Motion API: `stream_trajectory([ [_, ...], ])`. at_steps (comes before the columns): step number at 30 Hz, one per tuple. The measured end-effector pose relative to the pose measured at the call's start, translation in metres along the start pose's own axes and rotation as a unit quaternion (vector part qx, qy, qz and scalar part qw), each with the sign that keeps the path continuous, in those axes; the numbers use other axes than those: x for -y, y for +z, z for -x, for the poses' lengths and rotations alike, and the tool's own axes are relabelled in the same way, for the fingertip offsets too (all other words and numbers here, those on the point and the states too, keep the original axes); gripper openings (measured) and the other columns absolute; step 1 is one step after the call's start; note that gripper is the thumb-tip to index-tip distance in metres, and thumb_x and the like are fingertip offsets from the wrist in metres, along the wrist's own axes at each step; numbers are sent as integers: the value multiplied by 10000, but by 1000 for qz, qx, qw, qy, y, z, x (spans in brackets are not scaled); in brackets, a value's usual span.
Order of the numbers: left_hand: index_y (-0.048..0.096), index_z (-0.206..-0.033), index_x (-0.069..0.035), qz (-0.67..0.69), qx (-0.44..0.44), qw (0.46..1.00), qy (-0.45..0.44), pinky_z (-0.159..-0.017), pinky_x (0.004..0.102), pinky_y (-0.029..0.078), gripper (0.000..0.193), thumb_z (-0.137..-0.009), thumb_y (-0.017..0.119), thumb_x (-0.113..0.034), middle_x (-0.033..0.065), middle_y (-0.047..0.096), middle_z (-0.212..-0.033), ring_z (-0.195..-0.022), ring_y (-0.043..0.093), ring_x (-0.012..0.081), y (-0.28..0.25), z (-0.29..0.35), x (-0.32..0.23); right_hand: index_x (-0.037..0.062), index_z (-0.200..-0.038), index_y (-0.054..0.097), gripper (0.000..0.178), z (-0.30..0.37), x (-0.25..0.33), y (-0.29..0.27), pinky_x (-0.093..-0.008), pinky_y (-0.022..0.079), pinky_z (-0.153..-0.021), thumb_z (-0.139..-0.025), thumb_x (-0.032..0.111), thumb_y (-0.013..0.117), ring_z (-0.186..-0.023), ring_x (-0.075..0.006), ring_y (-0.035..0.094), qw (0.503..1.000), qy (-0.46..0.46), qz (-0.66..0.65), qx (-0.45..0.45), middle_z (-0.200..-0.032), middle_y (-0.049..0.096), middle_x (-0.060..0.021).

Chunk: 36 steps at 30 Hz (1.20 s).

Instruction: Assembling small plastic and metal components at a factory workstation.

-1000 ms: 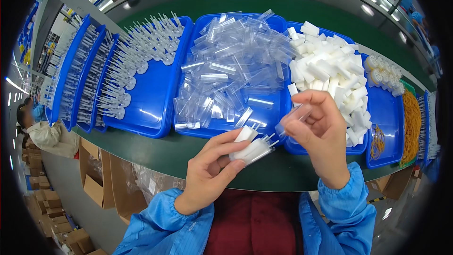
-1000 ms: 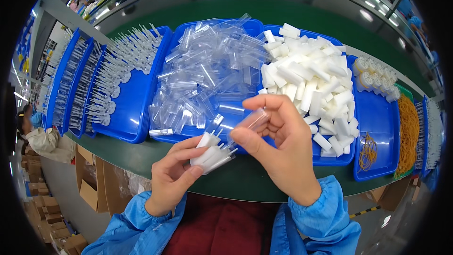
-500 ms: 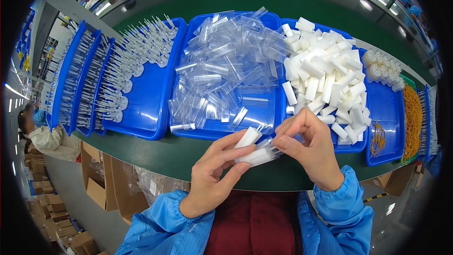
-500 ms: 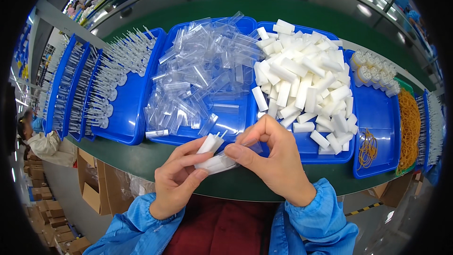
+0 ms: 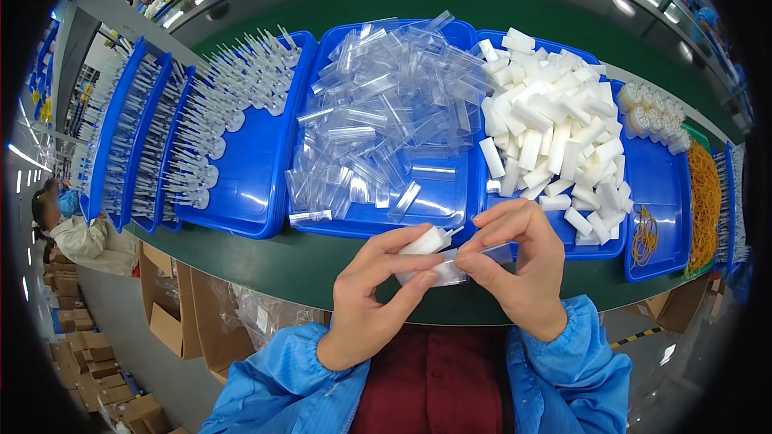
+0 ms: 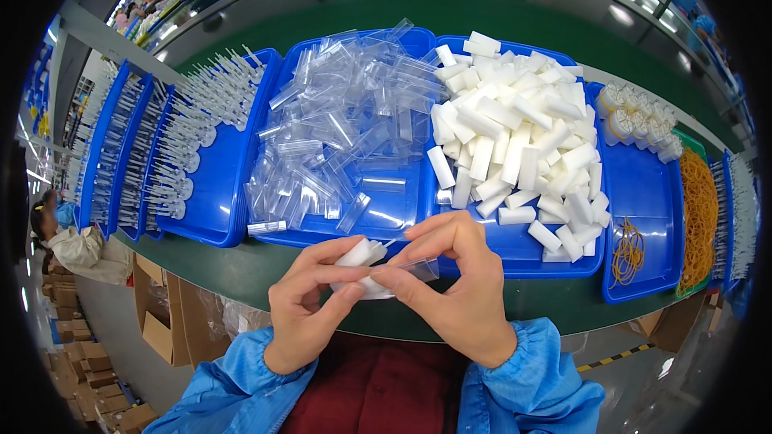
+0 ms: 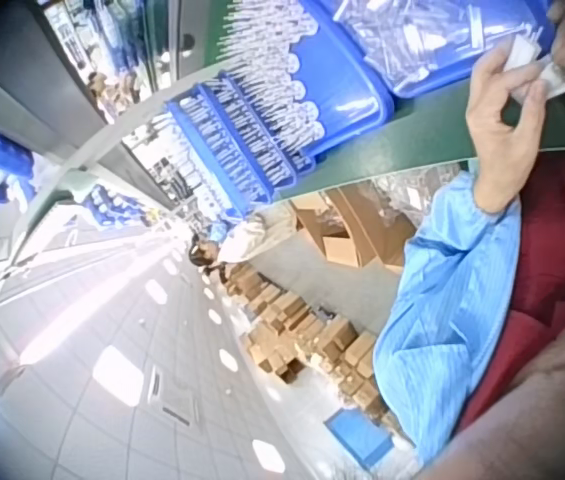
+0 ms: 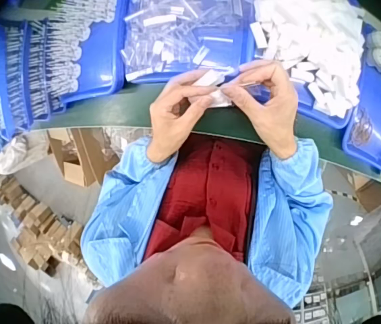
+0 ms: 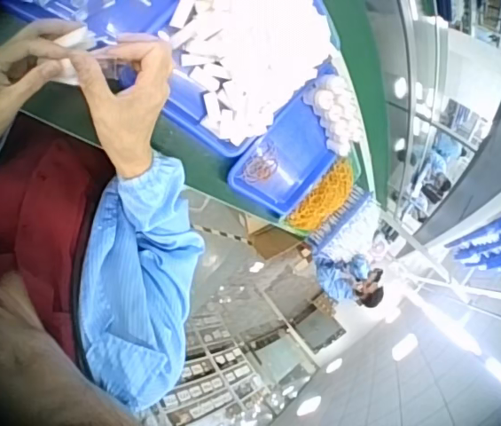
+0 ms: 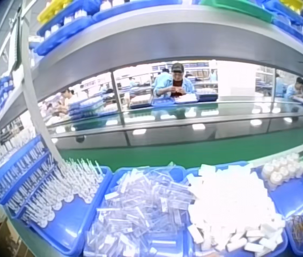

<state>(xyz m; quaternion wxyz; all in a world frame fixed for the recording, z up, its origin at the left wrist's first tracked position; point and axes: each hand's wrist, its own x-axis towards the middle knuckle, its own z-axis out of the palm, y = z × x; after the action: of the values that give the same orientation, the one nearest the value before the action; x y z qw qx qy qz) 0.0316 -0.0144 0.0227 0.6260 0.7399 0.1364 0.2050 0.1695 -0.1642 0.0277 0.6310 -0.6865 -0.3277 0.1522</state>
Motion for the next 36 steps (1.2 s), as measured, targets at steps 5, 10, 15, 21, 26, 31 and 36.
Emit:
stream_trajectory([
  [5,754,-1101,-31,-59,-18,998,21,-954,373,532,239,-862,756,-15,191,650,-1280,-1128,668,282,5,-1,3,25,-920,610,297,-1,0,1,-299,538,-791,-806,125,866,-908,-155,652,995,79,-65,3,-997,643,-123],
  [10,756,-1095,-35,-121,-14,989,79,-938,379,551,290,-810,806,-14,199,653,-1269,-1118,679,300,8,-3,-6,20,-909,585,312,-1,3,3,-291,537,-784,-808,116,864,-873,-149,655,993,91,-67,-18,-994,641,-129],
  [15,756,-1089,-33,-120,-22,991,50,-941,383,556,304,-793,819,-11,196,661,-1262,-1118,684,307,5,-4,-1,22,-902,579,316,-5,2,-2,-288,530,-775,-809,121,865,-866,-151,656,997,67,-19,30,-960,648,-122],
  [21,753,-1095,-19,-105,-18,994,37,-941,385,557,294,-808,812,-7,197,661,-1268,-1124,682,307,5,-3,-2,24,-905,579,326,0,1,8,-291,523,-795,-798,121,871,-883,-162,653,994,83,-63,-32,-939,652,-120],
  [26,745,-1138,-14,-125,-14,990,66,-930,373,567,313,-828,790,10,200,645,-1296,-1135,678,306,5,-2,-3,27,-943,593,332,0,-7,5,-298,519,-813,-789,111,876,-920,-160,644,999,18,-6,-30,-982,650,-127],
  [31,744,-1141,-10,-137,-6,988,72,-930,366,571,312,-834,778,25,202,639,-1305,-1137,677,306,5,-1,-1,29,-946,597,318,-3,-7,3,-300,520,-823,-802,118,867,-939,-165,649,998,56,-39,9,-1030,645,-136],
  [36,749,-1120,-12,-83,-15,996,13,-931,375,567,313,-812,801,8,204,652,-1284,-1135,679,307,4,1,-1,32,-931,590,297,-7,-7,0,-294,527,-822,-825,123,852,-918,-160,656,984,115,-133,21,-1041,645,-142],
])
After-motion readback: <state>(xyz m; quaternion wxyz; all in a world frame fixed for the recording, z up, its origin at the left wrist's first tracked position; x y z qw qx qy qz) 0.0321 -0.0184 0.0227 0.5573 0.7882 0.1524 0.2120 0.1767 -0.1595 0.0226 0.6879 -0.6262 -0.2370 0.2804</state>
